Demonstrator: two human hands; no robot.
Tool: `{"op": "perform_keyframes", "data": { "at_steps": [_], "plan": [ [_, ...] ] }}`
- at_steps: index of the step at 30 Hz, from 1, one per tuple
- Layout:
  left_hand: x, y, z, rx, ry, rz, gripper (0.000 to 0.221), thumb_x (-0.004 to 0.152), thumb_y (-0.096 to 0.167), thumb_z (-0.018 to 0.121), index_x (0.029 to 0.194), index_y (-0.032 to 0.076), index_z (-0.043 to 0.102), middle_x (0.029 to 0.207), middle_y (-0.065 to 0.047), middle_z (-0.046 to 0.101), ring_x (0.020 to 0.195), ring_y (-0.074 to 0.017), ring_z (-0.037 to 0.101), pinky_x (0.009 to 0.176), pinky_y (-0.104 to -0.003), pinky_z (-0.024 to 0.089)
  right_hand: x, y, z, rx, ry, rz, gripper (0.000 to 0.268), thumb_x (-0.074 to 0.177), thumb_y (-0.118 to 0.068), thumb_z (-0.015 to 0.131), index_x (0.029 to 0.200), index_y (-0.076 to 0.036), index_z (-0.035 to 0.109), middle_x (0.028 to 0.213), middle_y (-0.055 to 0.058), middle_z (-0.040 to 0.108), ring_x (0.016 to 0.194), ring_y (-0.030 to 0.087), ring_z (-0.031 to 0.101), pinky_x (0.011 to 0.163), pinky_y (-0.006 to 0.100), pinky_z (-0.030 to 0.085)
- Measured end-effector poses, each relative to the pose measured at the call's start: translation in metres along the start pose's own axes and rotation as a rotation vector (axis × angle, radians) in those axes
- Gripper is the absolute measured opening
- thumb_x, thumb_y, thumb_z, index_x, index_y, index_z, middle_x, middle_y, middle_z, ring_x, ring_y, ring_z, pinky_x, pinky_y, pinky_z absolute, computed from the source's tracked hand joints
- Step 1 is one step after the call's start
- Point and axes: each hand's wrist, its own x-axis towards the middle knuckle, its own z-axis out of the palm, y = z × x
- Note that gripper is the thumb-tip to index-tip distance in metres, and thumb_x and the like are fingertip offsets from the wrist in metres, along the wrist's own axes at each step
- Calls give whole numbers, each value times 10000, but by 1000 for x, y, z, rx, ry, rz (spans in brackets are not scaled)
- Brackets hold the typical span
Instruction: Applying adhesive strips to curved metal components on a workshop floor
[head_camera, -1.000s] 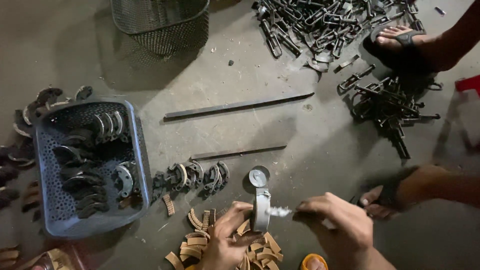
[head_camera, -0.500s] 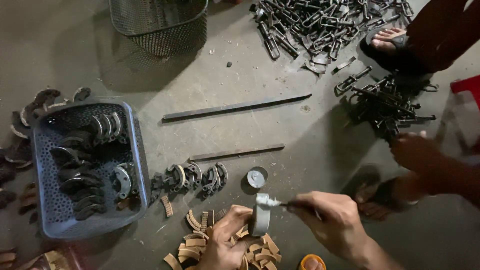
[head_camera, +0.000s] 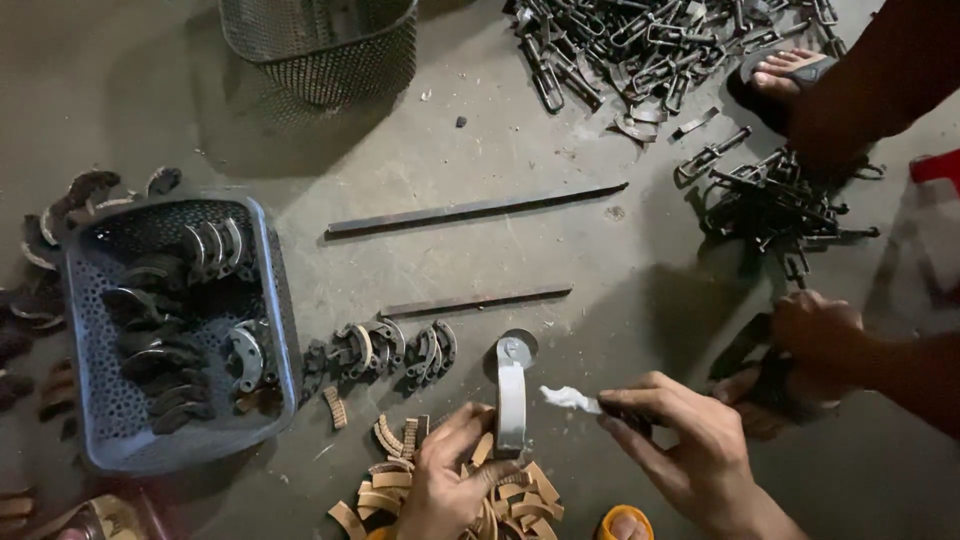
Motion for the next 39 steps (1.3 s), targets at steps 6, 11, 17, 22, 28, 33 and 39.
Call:
{"op": "perform_keyframes", "data": {
  "at_steps": [6, 11, 17, 22, 28, 33, 39],
  "plan": [
    [-24, -31, 6, 113, -32, -263, 515, 867, 505, 705, 1057, 34, 788, 1351, -376, 592, 1338, -519, 511, 1049, -708, 398, -4, 9, 18, 84, -89, 51, 144, 756, -65, 766, 898, -62, 792, 664, -4, 818, 415, 54, 601, 355, 204, 440],
    [-32, -44, 11, 174, -51, -441, 866, 798, 648, 722, 1278, -69, 640, 1464, -375, 455, 1370, -476, 490, 1071, -631, 457, -4, 11, 35, 253, -222, 174, 66, 777, -102, 797, 820, -58, 822, 575, 13, 807, 374, 67, 558, 317, 234, 415],
    [-5, -2, 1, 25, 45, -19, 412, 912, 443, 682, 911, 37, 752, 1034, -213, 802, 930, -331, 793, 1087, -577, 464, -2, 20, 30, 92, -201, 238, 63, 770, -164, 797, 775, -114, 835, 579, -4, 823, 360, 54, 539, 287, 242, 379],
    [-1, 5, -2, -266, 59, -181, 331, 857, 162, 758, 1101, -58, 716, 1082, -180, 735, 920, -250, 745, 914, -376, 640, -8, 0, 23, -23, -106, -22, 72, 751, -71, 783, 806, -61, 738, 589, -7, 723, 351, 98, 521, 333, 274, 411],
    [2, 13, -1, 1, 53, -104, 347, 869, 325, 739, 970, -6, 745, 1006, -185, 757, 891, -285, 742, 868, -454, 624, -8, -2, 34, -90, -159, -98, 163, 732, -53, 801, 879, -89, 742, 605, -30, 674, 406, 105, 519, 381, 268, 442],
    [-14, -6, 2, 114, 97, -162, 458, 813, 333, 809, 1071, -40, 749, 1099, -250, 751, 1008, -334, 743, 931, -467, 596, -3, -4, 33, -106, -161, 2, 64, 758, -96, 803, 811, -85, 769, 622, -23, 756, 368, 73, 558, 334, 252, 449],
    [-6, 3, 0, 23, 35, -37, 284, 841, 205, 774, 1010, -21, 739, 953, -123, 709, 797, -219, 680, 714, -365, 581, 5, -8, 25, -48, -163, 144, 49, 752, -121, 812, 783, -85, 803, 609, -16, 800, 355, 73, 571, 322, 252, 449]
  ]
}}
